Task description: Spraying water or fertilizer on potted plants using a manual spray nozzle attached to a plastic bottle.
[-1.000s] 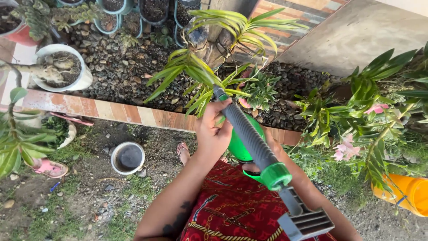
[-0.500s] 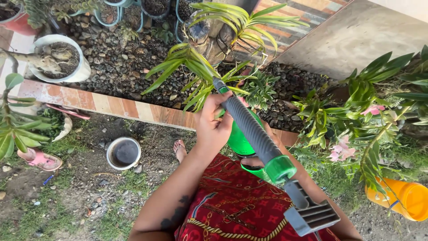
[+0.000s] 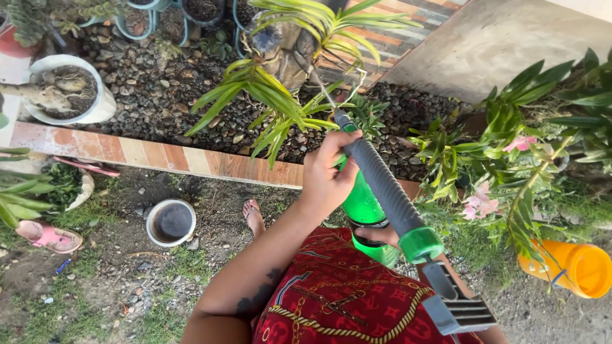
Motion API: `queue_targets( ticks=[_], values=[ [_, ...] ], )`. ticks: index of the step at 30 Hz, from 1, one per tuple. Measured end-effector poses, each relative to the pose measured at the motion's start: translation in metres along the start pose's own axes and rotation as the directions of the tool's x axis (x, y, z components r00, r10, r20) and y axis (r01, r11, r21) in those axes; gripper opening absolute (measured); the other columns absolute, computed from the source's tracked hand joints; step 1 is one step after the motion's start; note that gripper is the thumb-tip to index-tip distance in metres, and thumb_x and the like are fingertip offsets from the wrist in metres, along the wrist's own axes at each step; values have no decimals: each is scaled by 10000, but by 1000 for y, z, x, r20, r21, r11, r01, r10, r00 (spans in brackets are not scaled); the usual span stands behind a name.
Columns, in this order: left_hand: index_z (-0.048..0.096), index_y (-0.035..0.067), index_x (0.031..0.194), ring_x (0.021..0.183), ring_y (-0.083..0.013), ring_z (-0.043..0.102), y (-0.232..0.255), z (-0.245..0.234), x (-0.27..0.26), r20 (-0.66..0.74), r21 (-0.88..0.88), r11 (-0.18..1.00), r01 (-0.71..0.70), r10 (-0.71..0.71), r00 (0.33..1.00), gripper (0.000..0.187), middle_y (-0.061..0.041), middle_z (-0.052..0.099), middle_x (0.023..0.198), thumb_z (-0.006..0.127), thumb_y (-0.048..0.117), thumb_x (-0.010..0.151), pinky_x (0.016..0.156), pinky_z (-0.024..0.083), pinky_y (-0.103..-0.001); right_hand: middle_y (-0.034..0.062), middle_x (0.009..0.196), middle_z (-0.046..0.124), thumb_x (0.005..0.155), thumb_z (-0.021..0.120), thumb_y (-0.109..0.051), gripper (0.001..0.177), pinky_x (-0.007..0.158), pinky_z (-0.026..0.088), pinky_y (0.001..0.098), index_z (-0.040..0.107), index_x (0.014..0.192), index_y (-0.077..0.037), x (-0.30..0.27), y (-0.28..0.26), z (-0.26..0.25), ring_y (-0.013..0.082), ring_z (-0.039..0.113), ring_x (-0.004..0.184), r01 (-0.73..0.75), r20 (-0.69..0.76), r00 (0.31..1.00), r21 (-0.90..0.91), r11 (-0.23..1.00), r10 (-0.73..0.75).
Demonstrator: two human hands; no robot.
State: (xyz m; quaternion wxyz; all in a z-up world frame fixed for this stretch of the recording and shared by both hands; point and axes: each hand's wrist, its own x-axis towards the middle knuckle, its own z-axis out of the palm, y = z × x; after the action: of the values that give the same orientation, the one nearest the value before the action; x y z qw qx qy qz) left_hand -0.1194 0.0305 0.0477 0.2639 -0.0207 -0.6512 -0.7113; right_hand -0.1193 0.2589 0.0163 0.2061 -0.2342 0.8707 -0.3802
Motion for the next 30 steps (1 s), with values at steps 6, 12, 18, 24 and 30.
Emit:
queue_targets(
  ticks=[6, 12, 18, 24, 30],
  values=[
    [606, 38, 1252, 858, -110, 741, -1, 14, -8, 42, -50, 998, -26, 28, 999, 327, -90, 756, 1074, 703, -30, 947, 733, 583, -247, 139, 1470, 479, 586, 965, -444, 1212, 1161, 372, 451, 319, 1533, -49, -14, 14, -4, 300, 461, 1389, -15, -29, 999, 8, 1000, 16],
    [608, 28, 1267, 838, -111, 731, 2, 18, -14, 62, -58, 998, -3, 7, 998, 336, -81, 751, 1023, 698, -46, 952, 726, 571, -243, 151, 1501, 443, 587, 961, -454, 1240, 1173, 347, 460, 291, 1546, -42, -22, 36, 0, 308, 426, 1413, -21, -33, 999, 24, 1000, 22],
    [608, 29, 1266, 837, -112, 745, 10, 20, -16, 56, -32, 999, 9, -7, 998, 336, -82, 763, 1020, 696, -40, 949, 719, 577, -237, 163, 1532, 408, 588, 957, -464, 1269, 1185, 321, 469, 263, 1560, -36, -31, 187, 9, 316, 391, 1438, -14, -22, 1000, 31, 999, 14],
    [613, 33, 1264, 840, -113, 746, 14, 26, -19, 33, -11, 999, -34, 34, 999, 319, -82, 762, 1018, 707, -26, 965, 733, 582, -239, 175, 1563, 372, 589, 953, -473, 1297, 1197, 295, 477, 235, 1574, -29, -25, 48, 0, 324, 356, 1463, 0, -11, 1000, 29, 1000, 0],
    [617, 31, 1254, 832, -113, 737, 14, 34, -25, 20, 2, 1000, -28, 28, 999, 309, -82, 763, 1032, 712, -13, 964, 733, 573, -241, 187, 1594, 336, 590, 949, -483, 1326, 1208, 269, 486, 207, 1588, -23, -39, 41, -8, 332, 321, 1487, 11, 1, 1000, 27, 1000, -11]
  ],
)
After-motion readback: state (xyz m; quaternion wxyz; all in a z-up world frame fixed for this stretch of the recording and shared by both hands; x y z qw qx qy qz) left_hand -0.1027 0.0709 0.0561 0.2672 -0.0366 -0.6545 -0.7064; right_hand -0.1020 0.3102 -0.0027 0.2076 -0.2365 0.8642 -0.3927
